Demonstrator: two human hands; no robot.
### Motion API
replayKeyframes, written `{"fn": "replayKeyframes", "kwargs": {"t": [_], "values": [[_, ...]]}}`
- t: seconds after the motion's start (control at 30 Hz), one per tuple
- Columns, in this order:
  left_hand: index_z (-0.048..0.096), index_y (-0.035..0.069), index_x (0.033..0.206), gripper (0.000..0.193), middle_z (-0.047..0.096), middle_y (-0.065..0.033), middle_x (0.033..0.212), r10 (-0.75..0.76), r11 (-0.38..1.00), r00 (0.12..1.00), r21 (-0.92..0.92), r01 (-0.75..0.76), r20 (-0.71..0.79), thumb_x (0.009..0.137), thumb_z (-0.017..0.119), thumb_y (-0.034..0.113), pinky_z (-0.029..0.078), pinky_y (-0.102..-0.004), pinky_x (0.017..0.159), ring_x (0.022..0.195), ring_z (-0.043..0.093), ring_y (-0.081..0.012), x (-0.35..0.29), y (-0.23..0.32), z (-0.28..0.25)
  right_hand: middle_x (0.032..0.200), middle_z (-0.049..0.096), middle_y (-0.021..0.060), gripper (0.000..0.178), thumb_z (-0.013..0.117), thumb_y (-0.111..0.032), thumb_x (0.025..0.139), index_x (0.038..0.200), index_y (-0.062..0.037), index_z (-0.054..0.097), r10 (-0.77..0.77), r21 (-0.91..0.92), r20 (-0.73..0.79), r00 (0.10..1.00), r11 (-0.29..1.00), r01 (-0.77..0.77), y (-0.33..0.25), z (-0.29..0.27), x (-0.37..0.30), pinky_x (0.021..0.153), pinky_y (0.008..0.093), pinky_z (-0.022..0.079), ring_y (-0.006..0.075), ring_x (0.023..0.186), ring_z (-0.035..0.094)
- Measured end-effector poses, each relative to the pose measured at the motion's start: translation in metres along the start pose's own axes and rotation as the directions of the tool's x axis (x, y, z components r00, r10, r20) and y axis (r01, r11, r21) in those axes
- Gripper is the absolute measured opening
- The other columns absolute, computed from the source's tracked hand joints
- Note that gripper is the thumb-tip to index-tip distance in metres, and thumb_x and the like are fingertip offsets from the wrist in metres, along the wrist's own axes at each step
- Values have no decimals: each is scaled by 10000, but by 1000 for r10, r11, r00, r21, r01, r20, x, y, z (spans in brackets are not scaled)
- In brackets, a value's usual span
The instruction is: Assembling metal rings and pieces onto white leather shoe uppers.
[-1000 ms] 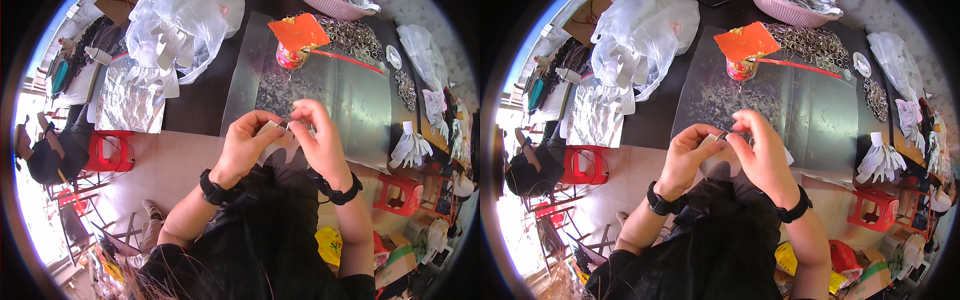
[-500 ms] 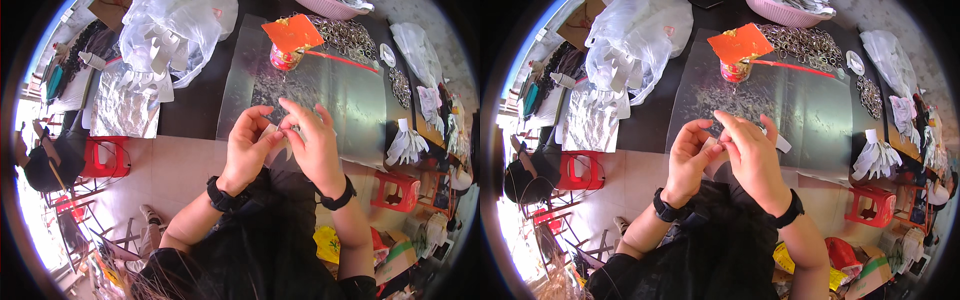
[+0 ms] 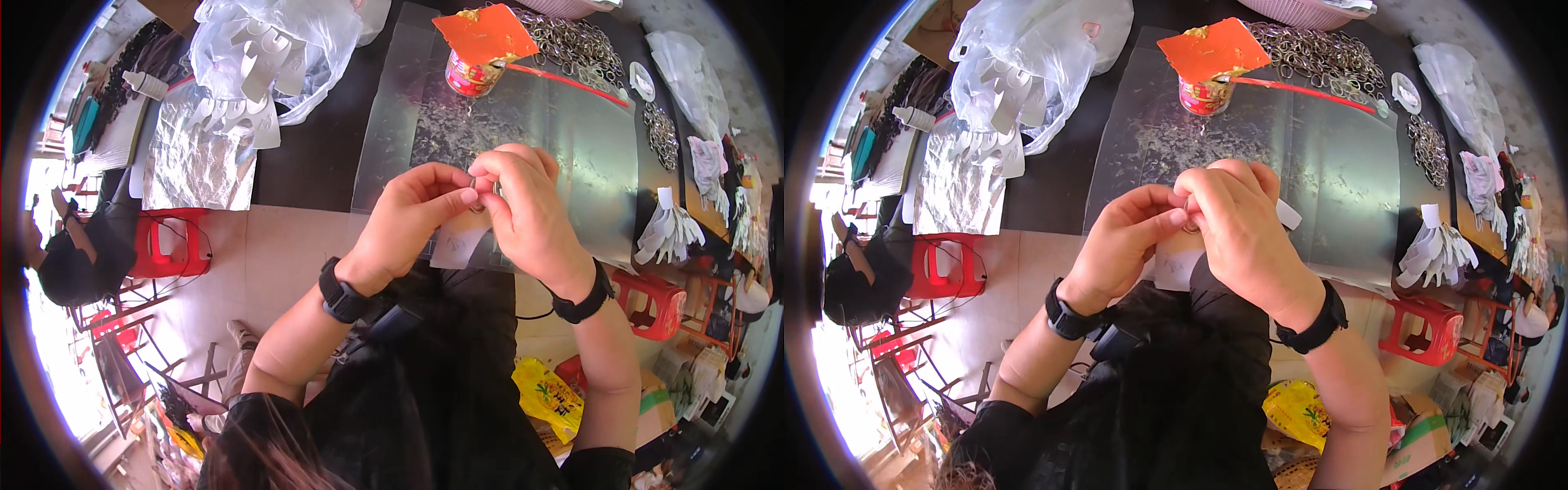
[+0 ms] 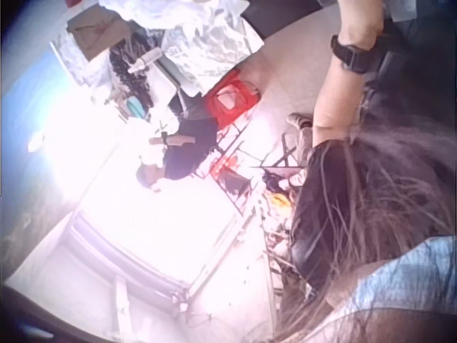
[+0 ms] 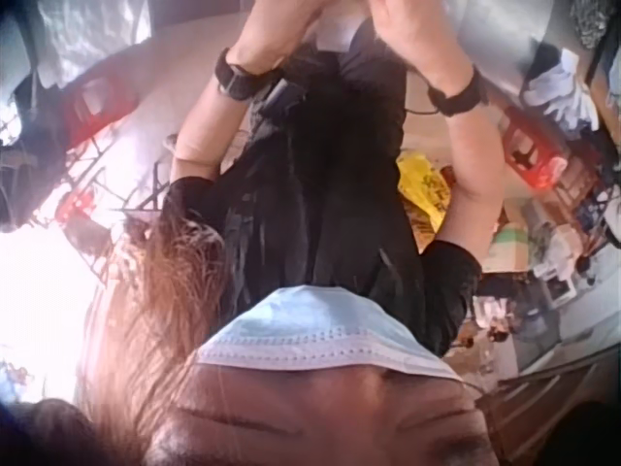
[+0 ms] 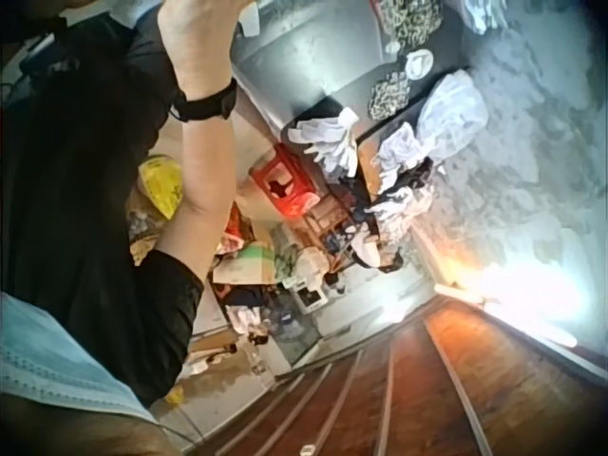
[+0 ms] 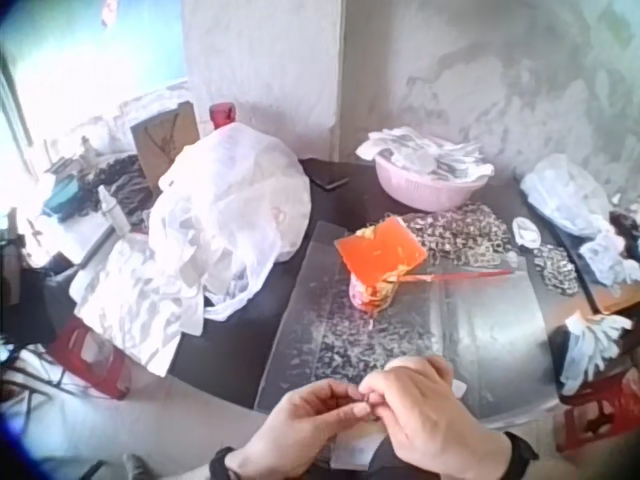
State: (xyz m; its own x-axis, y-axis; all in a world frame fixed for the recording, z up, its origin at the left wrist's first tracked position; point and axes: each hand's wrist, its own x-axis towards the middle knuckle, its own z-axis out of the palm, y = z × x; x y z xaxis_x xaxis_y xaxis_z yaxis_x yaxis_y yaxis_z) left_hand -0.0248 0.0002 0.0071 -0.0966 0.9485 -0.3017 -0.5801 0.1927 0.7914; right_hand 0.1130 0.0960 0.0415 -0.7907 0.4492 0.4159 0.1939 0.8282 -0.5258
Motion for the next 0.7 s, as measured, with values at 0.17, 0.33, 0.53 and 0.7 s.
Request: {"fn": "replayKeyframes", "kwargs": {"t": [0.17, 0.33, 0.53, 0.7], "values": [[556, 29, 1091, 242, 606, -40, 1010, -68, 992, 998, 111, 66, 14, 937, 543, 216, 495, -296, 810, 928, 596, -121, 7, 3, 1, 814, 533, 20, 173, 542, 3, 761, 897, -94, 495, -99, -105, 21, 995, 989, 100, 7, 6, 0, 834, 350, 327, 204, 881, 521], [563, 45, 941, 101, 594, -35, 839, -322, 937, 940, -178, 299, -113, 894, 579, 133, 479, -278, 643, 729, 577, -124, 12, 9, 10, 836, 516, 28, 168, 537, -11, 756, 886, -102, 482, -179, -167, 19, 984, 970, 179, 14, 8, -1, 845, 364, 325, 224, 901, 513], [560, -5, 980, 130, 594, -86, 917, -257, 931, 956, -303, 205, -142, 927, 515, 105, 493, -325, 780, 842, 594, -182, 19, 9, 5, 871, 527, 27, 182, 563, -12, 728, 857, -106, 476, -261, -254, -30, 965, 936, 245, 9, 7, -5, 848, 370, 321, 236, 948, 523], [567, -5, 955, 123, 596, -84, 898, -229, 927, 950, -347, 145, -214, 923, 520, 103, 488, -311, 758, 815, 589, -180, 16, 7, 18, 896, 548, 28, 197, 597, -18, 701, 845, -108, 497, -288, -320, -95, 953, 915, 244, 12, 11, -18, 843, 358, 323, 229, 926, 546]]}}
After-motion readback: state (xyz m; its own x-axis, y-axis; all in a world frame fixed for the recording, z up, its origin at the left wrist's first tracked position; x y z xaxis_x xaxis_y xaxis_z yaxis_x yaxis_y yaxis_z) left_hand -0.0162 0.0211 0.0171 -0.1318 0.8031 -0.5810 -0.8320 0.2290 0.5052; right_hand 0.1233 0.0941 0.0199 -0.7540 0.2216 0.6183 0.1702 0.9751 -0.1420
